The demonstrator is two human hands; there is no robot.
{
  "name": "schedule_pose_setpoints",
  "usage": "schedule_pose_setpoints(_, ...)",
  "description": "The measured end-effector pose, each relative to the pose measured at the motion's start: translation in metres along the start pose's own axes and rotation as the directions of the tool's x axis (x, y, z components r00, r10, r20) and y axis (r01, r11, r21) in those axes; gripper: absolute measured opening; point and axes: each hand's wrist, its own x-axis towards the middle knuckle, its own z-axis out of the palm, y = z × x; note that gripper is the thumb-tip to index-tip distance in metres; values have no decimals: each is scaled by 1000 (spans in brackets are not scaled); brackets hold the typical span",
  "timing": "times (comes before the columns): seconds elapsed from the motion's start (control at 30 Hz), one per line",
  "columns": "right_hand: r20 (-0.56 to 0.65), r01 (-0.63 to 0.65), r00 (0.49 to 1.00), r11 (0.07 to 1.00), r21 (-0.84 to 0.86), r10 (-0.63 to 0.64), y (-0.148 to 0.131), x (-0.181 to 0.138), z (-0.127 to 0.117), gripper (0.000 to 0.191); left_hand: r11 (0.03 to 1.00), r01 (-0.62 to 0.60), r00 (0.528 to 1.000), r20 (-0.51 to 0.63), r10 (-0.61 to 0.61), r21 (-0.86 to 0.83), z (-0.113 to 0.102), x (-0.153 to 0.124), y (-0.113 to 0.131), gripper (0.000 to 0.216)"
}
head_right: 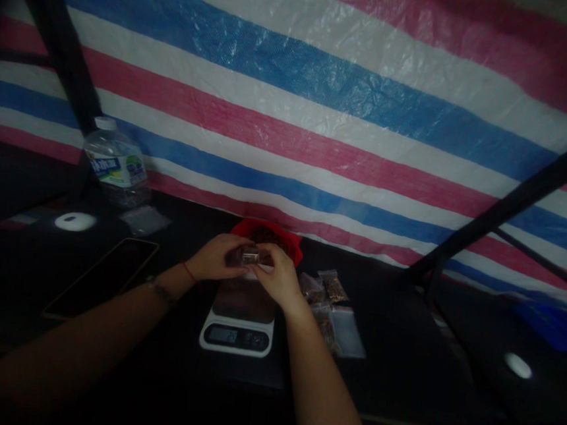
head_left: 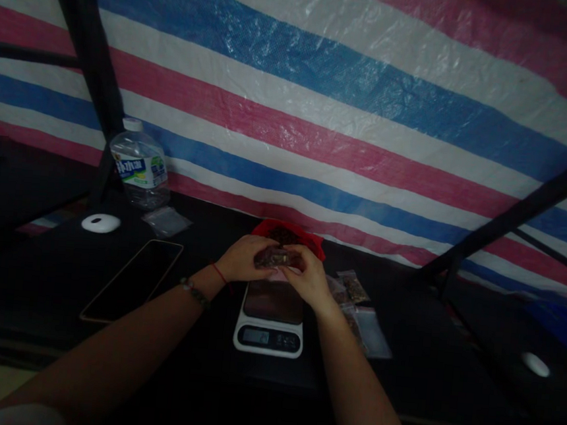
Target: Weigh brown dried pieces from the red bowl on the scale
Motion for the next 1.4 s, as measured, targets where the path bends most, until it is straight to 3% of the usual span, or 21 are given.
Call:
schedule_pose_setpoints(0.23,-23,112,993,994,-19,-112,-2,-1,0,37,1000,-5,998,-70,3,-25,6,-3,-7,59)
schedule_pose_setpoints(0.37,-70,87,994,996,-30,-89,1,1,2,56,998,15,994,-111,-22,-67,6,-5,-9,56)
schedule_pose_setpoints(0.47,-43,92,994,991,-101,-97,3,3,0,59,996,18,987,-159,-31,-85,6,-5,-11,54)
schedule_pose_setpoints(0.6,77,82,994,992,-100,-74,0,4,-6,45,991,89,957,-268,-112,-98,9,-3,-21,53)
schedule_pose_setpoints(0.7,213,23,977,998,-50,-12,0,2,-8,41,965,230,874,-410,-260,-123,10,-1,-31,51)
schedule_pose_setpoints(0.8,311,-9,950,999,-43,22,1,-1,-6,52,949,302,793,-529,-301,-87,8,-1,-37,54)
schedule_pose_setpoints(0.93,401,29,916,996,-88,9,2,-3,-7,45,947,308,800,-516,-307,-86,8,-1,-42,52)
schedule_pose_setpoints(1.1,317,-14,948,1000,-2,14,14,0,-18,64,949,282,796,-517,-315,-144,13,1,-49,51)
schedule_pose_setpoints(1.17,220,-59,975,997,58,45,24,7,-20,52,949,281,792,-523,-315,-146,14,1,-51,50)
schedule_pose_setpoints(1.23,147,-118,982,993,-15,119,37,20,-18,38,950,281,791,-527,-310,-136,13,2,-51,50)
schedule_pose_setpoints(1.4,210,-89,961,920,-382,180,60,71,3,33,958,273,804,-527,-275,-85,13,2,-48,48)
